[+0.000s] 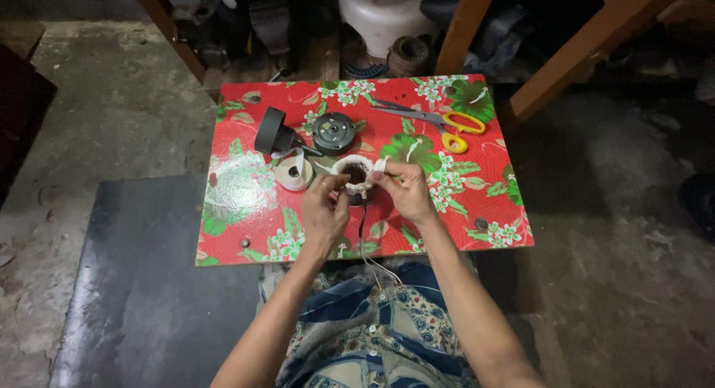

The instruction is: The person wraps white tape around a cylindrical object containing wires, securing the bundle. They then use scissors to cut the tape and trim the excess wire ends.

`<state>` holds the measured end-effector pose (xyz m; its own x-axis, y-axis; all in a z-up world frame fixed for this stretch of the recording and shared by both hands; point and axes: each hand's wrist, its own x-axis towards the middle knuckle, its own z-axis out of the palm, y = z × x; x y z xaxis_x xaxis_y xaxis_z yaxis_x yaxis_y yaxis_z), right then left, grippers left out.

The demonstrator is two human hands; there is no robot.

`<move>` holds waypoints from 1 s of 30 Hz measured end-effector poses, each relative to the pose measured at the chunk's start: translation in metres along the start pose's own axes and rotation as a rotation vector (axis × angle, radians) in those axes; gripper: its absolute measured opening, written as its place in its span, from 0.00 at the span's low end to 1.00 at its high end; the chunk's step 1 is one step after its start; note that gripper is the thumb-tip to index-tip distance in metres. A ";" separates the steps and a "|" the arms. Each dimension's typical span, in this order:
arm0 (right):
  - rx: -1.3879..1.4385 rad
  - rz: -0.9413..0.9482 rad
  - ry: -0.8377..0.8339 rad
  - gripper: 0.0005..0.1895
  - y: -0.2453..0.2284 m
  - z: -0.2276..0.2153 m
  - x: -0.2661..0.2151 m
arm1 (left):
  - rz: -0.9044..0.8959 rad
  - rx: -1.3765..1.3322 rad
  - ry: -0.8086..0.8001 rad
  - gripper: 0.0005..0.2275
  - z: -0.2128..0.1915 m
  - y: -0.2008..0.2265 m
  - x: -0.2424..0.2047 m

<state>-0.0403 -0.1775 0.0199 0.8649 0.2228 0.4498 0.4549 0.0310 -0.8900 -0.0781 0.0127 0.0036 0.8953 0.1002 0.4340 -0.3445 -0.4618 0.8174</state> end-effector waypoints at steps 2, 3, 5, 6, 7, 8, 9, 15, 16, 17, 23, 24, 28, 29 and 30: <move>-0.064 -0.009 -0.008 0.05 -0.008 0.000 -0.003 | -0.155 -0.133 0.024 0.08 0.006 0.002 -0.002; -0.093 -0.014 -0.013 0.05 -0.012 0.001 -0.005 | -0.273 -0.235 -0.036 0.09 0.007 0.002 0.000; -0.152 -0.013 -0.015 0.05 -0.020 0.002 -0.010 | -0.507 -0.441 -0.158 0.18 0.006 0.000 0.004; -0.182 -0.013 -0.016 0.06 -0.023 0.003 -0.011 | -0.585 -0.479 -0.193 0.19 0.008 0.000 0.006; -0.206 -0.025 -0.005 0.06 -0.026 0.004 -0.012 | -0.663 -0.516 -0.227 0.19 0.008 0.000 0.008; -0.231 -0.037 0.006 0.06 -0.028 0.005 -0.012 | -0.741 -0.552 -0.260 0.20 0.008 0.000 0.010; -0.256 -0.049 0.020 0.06 -0.030 0.005 -0.013 | -0.785 -0.576 -0.267 0.20 0.008 0.000 0.013; -0.503 -0.187 0.021 0.06 -0.038 0.020 -0.034 | -0.834 -0.654 -0.285 0.13 0.019 -0.015 0.010; -0.540 -0.214 0.023 0.06 -0.038 0.022 -0.037 | -0.817 -0.678 -0.271 0.11 0.021 -0.020 0.009; -0.575 -0.241 0.024 0.06 -0.039 0.024 -0.039 | -0.799 -0.701 -0.255 0.10 0.024 -0.027 0.007; -0.656 -0.343 -0.033 0.05 -0.045 0.028 -0.051 | -0.680 -0.672 -0.250 0.08 0.039 -0.052 -0.002; -0.671 -0.361 -0.061 0.05 -0.046 0.027 -0.052 | -0.664 -0.712 -0.261 0.08 0.039 -0.053 -0.002; -0.667 -0.309 -0.161 0.08 -0.049 0.013 -0.050 | -0.702 -0.738 -0.276 0.08 0.035 -0.050 -0.001; -0.673 -0.289 -0.112 0.08 -0.048 0.004 -0.044 | -0.732 -0.712 -0.275 0.07 0.035 -0.048 0.001; -0.679 -0.268 -0.063 0.09 -0.046 -0.001 -0.038 | -0.713 -0.703 -0.288 0.07 0.033 -0.047 0.001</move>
<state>-0.0932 -0.1884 0.0437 0.7007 0.3485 0.6225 0.6983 -0.5140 -0.4982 -0.0519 0.0050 -0.0470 0.9573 -0.1084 -0.2681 0.2873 0.2485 0.9251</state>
